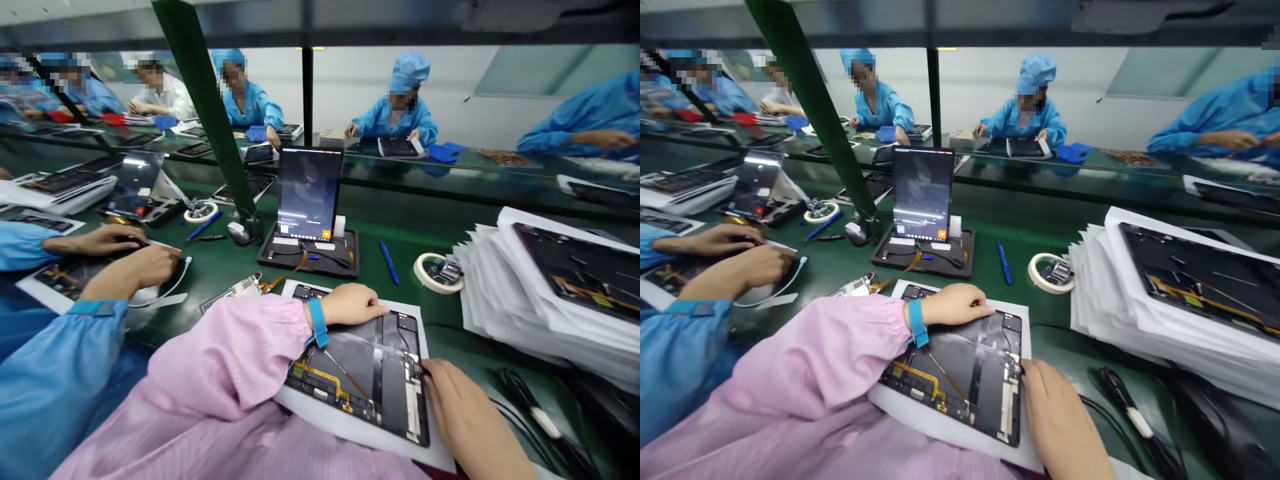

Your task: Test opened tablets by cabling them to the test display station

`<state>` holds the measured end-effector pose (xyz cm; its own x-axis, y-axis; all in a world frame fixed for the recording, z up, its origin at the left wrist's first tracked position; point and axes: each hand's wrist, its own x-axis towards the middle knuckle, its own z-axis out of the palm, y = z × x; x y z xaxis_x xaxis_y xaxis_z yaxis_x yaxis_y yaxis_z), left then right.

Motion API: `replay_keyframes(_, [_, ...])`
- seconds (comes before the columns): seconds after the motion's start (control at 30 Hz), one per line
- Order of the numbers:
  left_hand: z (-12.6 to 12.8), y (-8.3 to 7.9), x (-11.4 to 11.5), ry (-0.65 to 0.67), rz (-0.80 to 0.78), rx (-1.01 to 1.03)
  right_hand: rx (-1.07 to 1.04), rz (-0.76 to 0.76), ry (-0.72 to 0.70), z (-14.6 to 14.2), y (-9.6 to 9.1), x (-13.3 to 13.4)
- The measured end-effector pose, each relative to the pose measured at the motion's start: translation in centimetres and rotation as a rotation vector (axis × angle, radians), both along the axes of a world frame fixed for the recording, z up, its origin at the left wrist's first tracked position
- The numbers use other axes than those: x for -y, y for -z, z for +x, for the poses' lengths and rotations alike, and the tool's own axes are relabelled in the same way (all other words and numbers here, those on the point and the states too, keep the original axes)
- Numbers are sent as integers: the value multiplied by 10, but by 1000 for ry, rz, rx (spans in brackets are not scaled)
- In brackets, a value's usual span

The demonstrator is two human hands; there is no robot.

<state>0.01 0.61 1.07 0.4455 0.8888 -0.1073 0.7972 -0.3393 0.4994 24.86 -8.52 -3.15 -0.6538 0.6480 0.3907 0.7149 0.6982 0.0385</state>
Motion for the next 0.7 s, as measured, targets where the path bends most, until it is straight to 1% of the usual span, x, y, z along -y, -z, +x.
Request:
replay_keyframes(0.07, [1, 4, 4, -28, 73, 2, 17, 1, -7, -1, 2, -1])
replay_keyframes(0.13, [2, 8, 8, -36, 121, 6, 8, -62, -19, 0, -1, -3])
replay_keyframes(0.27, [2, 11, 9, -22, 146, 16, -42, -257, -39, 7, -12, -5])
replay_keyframes(0.47, [1, 14, 11, -9, 169, 29, -117, -424, 9, 9, -23, 0])
replay_keyframes(0.6, [0, 16, 11, -4, 158, 36, -98, -470, 35, 13, -26, -1])
replay_keyframes(0.7, [0, 15, 11, 2, 131, 29, -217, -433, 101, 21, -26, -1])
